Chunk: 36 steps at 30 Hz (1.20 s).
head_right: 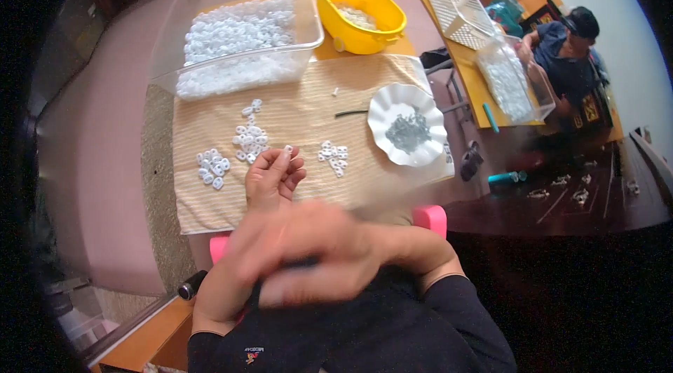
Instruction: Assembling small white plastic rings into larger patterns using tweezers and metal pins.
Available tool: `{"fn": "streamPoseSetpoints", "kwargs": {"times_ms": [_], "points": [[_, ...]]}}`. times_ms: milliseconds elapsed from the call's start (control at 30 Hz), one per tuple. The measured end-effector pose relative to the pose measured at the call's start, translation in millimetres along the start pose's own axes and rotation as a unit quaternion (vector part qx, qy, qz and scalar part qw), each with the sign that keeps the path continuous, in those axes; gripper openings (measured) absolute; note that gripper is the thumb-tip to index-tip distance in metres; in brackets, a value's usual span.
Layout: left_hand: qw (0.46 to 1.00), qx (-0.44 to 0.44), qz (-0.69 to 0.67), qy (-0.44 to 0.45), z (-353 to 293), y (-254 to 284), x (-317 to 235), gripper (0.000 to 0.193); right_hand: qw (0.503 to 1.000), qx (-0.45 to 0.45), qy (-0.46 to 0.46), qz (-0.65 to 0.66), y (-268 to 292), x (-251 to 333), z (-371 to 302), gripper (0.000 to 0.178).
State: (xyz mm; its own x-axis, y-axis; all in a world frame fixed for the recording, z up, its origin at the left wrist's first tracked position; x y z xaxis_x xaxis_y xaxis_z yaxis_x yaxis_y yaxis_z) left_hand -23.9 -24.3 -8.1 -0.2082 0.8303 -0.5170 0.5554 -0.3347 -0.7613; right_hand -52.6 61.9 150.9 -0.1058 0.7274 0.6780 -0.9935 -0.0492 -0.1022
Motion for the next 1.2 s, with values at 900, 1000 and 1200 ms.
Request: {"fn": "streamPoseSetpoints", "kwargs": {"times_ms": [900,1000,1200], "points": [[1.0,0.013,0.019,-0.005,3.4,1.9,5.5,0.016,0.918,0.106,-0.015,0.382,-49.0,21.5,21.1,0.022],[1.0,0.007,0.019,-0.009,1.5,4.4,4.5,0.016,0.921,0.166,-0.027,0.352,-35.0,21.4,23.2,0.024],[0.999,0.024,0.006,0.022,2.9,-1.0,5.5,0.015,0.978,0.11,-0.022,-0.173,0.2,5.7,-24.6,0.008]]}}
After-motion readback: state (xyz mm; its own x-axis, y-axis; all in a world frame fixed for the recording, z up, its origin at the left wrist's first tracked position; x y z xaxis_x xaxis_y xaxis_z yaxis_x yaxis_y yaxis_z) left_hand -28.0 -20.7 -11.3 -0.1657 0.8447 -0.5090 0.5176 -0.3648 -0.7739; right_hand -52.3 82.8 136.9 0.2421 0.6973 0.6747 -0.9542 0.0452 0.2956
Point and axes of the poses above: each hand's wrist, its own z-axis towards the middle knuckle, its own y-axis out of the back of the hand, x = y × z, the point moved 3 cm from there along z, towards the middle knuckle, and after that the axes turned 9 degrees about y, right-handed, at the moved point
